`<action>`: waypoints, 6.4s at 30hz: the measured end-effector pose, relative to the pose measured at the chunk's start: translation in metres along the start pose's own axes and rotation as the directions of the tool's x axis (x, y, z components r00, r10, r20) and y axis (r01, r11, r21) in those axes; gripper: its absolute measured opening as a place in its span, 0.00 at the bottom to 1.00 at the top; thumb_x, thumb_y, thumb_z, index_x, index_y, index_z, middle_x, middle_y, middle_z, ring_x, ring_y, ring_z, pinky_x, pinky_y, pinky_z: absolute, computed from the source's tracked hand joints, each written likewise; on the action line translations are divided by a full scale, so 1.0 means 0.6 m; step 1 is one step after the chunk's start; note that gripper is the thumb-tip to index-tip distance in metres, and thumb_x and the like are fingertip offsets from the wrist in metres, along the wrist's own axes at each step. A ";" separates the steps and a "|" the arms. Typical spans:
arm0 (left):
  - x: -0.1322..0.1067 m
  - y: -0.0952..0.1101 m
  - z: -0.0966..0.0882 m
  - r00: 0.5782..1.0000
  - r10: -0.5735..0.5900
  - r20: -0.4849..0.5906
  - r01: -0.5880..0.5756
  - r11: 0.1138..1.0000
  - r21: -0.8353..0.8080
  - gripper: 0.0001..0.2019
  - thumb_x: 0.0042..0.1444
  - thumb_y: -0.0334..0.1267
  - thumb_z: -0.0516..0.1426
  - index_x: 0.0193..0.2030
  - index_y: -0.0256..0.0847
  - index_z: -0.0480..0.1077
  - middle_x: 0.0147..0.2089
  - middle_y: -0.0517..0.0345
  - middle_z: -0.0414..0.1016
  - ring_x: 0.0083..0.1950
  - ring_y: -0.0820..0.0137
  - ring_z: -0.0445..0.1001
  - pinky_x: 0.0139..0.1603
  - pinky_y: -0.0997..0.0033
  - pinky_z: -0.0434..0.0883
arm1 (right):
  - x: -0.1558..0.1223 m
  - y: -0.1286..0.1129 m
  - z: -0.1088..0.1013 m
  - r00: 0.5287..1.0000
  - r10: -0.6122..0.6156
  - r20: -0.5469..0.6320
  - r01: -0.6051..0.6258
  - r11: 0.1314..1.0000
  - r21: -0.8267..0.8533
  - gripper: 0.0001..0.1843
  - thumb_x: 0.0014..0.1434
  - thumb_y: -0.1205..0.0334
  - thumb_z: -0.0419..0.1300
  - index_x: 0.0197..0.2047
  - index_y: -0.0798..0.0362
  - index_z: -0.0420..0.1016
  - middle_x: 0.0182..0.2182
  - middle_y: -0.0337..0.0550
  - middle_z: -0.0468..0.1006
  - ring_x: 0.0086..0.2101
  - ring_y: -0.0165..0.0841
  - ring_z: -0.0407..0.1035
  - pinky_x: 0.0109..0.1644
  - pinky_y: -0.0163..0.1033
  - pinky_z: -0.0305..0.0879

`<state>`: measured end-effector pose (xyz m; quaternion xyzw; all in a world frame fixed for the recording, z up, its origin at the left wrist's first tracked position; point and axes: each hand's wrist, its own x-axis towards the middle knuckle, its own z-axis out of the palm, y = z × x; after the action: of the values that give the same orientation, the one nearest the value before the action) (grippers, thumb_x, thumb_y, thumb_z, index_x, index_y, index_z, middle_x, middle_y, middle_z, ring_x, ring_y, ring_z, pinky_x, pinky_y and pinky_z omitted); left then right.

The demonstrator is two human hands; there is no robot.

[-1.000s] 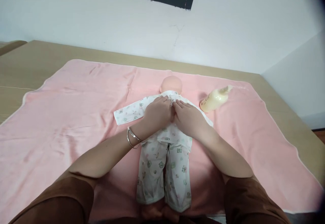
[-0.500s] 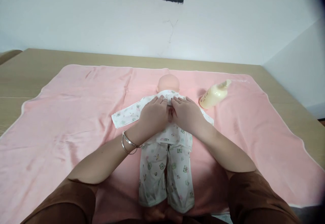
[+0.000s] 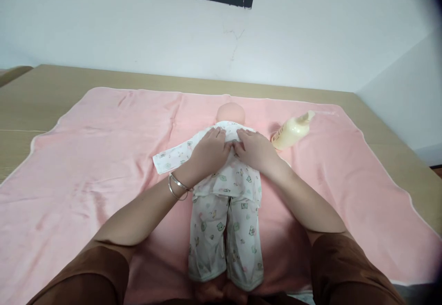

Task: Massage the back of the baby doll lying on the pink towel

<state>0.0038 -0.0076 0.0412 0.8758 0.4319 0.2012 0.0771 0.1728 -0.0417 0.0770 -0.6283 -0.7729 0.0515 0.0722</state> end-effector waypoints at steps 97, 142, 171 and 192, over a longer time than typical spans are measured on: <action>0.005 0.000 -0.020 0.996 -0.055 0.064 0.058 0.998 -0.037 0.24 0.70 0.47 0.51 0.64 0.34 0.69 0.68 0.40 0.71 0.71 0.52 0.67 0.72 0.48 0.64 | -0.002 0.001 0.019 0.997 0.022 0.073 -0.009 0.985 -0.171 0.31 0.75 0.57 0.39 0.75 0.64 0.53 0.69 0.61 0.65 0.68 0.49 0.58 0.67 0.51 0.60; 0.011 -0.023 0.002 0.995 -0.068 0.077 0.061 0.994 0.088 0.34 0.71 0.57 0.47 0.74 0.34 0.57 0.75 0.40 0.61 0.75 0.48 0.59 0.72 0.42 0.61 | 0.027 0.031 0.041 0.995 0.034 0.099 -0.034 0.999 0.003 0.34 0.74 0.54 0.39 0.77 0.62 0.51 0.75 0.56 0.56 0.73 0.46 0.49 0.74 0.54 0.52; 0.009 -0.019 0.007 0.994 -0.072 0.082 0.066 0.995 0.080 0.32 0.72 0.53 0.45 0.73 0.30 0.57 0.74 0.37 0.62 0.74 0.46 0.59 0.71 0.40 0.59 | 0.025 0.025 0.046 0.997 0.041 0.072 -0.041 0.999 -0.007 0.34 0.74 0.55 0.39 0.76 0.63 0.52 0.74 0.57 0.56 0.73 0.47 0.49 0.75 0.55 0.50; -0.014 0.026 -0.017 0.991 -0.119 0.069 0.109 0.985 0.132 0.26 0.72 0.46 0.47 0.70 0.34 0.62 0.71 0.37 0.65 0.73 0.46 0.62 0.72 0.39 0.60 | -0.019 -0.003 0.011 0.994 -0.035 0.105 0.043 0.996 -0.077 0.31 0.73 0.59 0.39 0.75 0.60 0.56 0.73 0.58 0.60 0.71 0.51 0.55 0.71 0.59 0.55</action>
<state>0.0062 -0.0243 0.0528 0.8599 0.4899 0.1347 0.0487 0.1723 -0.0533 0.0701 -0.6121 -0.7890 0.0520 0.0078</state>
